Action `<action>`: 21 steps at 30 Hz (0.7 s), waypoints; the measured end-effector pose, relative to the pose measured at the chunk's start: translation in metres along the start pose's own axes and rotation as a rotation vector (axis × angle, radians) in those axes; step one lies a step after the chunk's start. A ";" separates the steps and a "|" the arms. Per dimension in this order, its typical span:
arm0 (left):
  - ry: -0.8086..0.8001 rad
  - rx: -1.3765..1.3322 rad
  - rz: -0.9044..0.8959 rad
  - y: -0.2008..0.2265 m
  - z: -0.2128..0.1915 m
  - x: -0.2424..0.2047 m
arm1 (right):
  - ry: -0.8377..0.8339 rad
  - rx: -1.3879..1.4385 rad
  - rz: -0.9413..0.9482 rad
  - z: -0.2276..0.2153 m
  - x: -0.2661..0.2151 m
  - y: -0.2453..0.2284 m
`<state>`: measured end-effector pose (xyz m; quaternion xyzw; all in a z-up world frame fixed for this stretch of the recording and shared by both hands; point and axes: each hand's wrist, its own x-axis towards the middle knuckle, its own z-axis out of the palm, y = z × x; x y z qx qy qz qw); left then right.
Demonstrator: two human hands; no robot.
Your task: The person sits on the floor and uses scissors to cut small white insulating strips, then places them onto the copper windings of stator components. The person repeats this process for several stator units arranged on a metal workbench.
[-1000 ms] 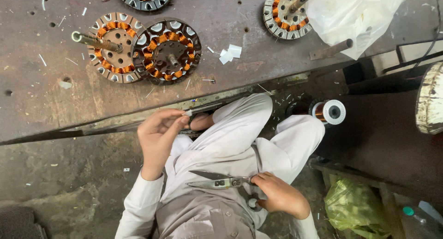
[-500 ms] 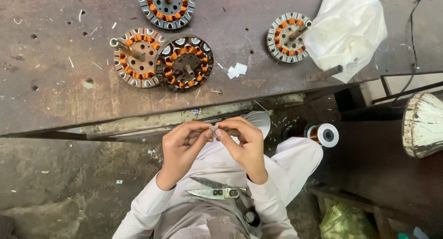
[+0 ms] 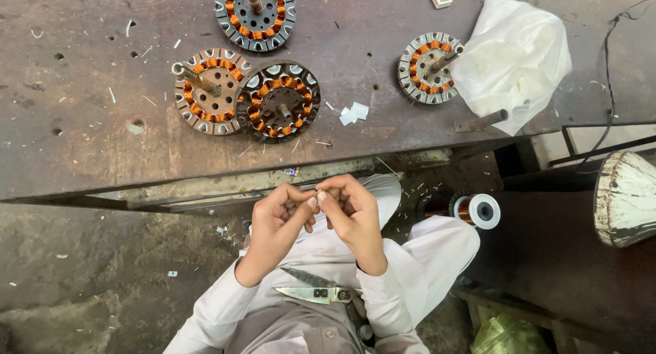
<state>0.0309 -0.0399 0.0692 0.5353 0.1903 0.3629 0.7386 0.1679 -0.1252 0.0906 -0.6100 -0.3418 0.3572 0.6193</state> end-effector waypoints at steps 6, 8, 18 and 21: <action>-0.027 -0.170 -0.095 -0.029 -0.010 -0.002 | -0.051 -0.126 -0.180 0.005 -0.001 0.007; -0.048 -0.200 -0.102 -0.036 -0.022 0.002 | -0.086 -0.213 -0.271 0.008 -0.001 0.004; -0.137 -0.160 -0.140 -0.026 -0.078 0.006 | -0.193 -0.501 -0.609 0.040 -0.003 -0.027; -0.059 0.115 -0.199 0.000 -0.076 0.006 | -0.166 -0.494 -0.587 0.044 0.004 -0.030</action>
